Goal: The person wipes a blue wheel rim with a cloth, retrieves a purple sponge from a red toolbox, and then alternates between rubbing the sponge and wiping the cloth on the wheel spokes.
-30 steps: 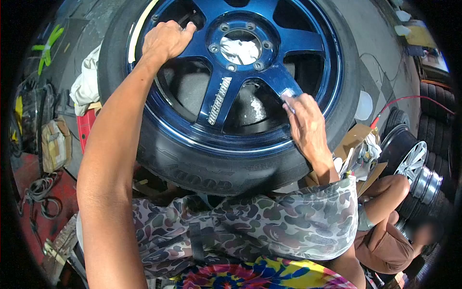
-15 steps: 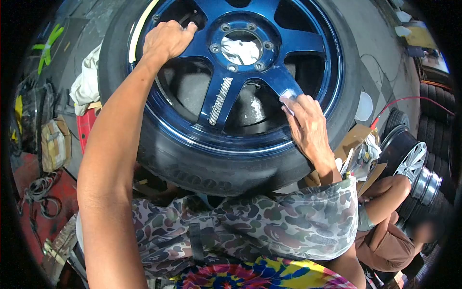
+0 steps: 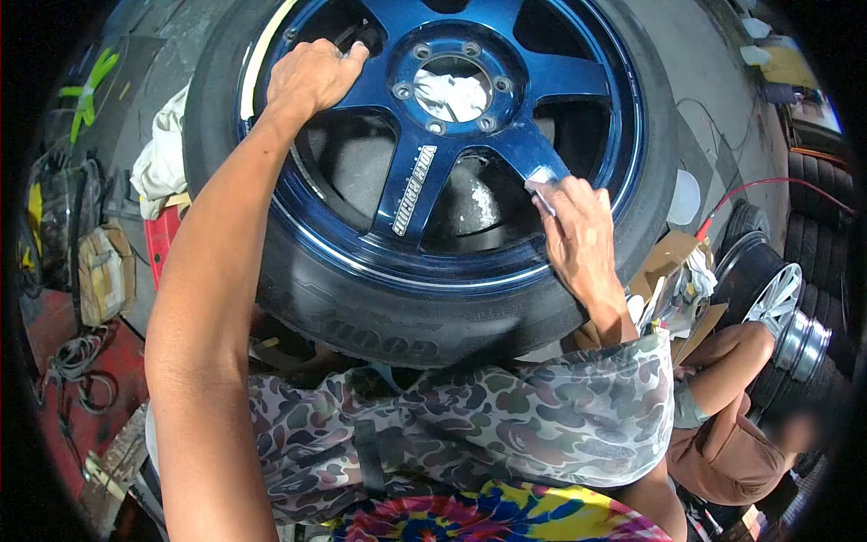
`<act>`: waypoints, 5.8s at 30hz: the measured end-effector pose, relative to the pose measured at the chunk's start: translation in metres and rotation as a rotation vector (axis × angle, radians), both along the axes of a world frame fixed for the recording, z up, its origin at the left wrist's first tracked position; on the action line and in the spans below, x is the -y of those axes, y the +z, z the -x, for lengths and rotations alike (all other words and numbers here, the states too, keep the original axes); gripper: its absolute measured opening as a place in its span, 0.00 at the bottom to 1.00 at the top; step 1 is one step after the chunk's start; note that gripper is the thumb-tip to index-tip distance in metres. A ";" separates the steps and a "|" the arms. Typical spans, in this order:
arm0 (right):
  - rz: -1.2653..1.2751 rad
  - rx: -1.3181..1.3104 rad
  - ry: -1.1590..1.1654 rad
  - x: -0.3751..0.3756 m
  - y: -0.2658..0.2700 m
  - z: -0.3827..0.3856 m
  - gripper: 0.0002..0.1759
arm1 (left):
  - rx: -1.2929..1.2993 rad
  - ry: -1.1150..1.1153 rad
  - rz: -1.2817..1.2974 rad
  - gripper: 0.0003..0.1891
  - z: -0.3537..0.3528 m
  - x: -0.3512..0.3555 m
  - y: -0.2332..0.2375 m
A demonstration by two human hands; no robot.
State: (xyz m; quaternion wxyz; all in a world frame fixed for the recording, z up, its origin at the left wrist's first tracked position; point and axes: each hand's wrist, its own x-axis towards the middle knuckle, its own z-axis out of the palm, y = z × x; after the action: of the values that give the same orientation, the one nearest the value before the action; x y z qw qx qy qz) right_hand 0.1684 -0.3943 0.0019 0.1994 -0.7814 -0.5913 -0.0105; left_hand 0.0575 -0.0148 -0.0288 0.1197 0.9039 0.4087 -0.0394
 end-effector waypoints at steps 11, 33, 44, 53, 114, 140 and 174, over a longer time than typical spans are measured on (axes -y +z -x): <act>0.075 0.041 -0.078 -0.003 0.004 -0.005 0.16 | -0.032 -0.004 0.028 0.37 -0.002 -0.001 0.002; -0.024 -0.064 -0.049 -0.002 0.000 -0.001 0.14 | -0.001 -0.014 0.005 0.37 -0.002 0.001 0.003; 0.013 -0.033 -0.103 -0.003 0.004 -0.003 0.13 | -0.010 0.004 0.032 0.37 -0.002 0.003 0.007; 0.025 -0.042 -0.132 -0.001 0.002 -0.002 0.15 | -0.019 -0.003 0.036 0.36 -0.002 0.003 0.008; 0.028 -0.069 -0.109 0.006 0.005 -0.001 0.16 | -0.034 0.007 0.042 0.37 0.000 0.001 0.006; 0.048 -0.108 -0.075 0.022 0.005 0.009 0.19 | -0.025 -0.031 0.026 0.38 0.001 -0.001 0.005; 0.099 -0.096 -0.040 0.019 0.014 -0.018 0.15 | -0.029 -0.036 0.022 0.37 0.000 -0.004 0.007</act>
State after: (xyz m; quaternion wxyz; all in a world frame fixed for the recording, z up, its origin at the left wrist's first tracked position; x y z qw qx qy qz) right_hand 0.1865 -0.4129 0.0163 0.1883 -0.8017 -0.5649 0.0520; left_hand 0.0572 -0.0112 -0.0214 0.1229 0.9092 0.3935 -0.0590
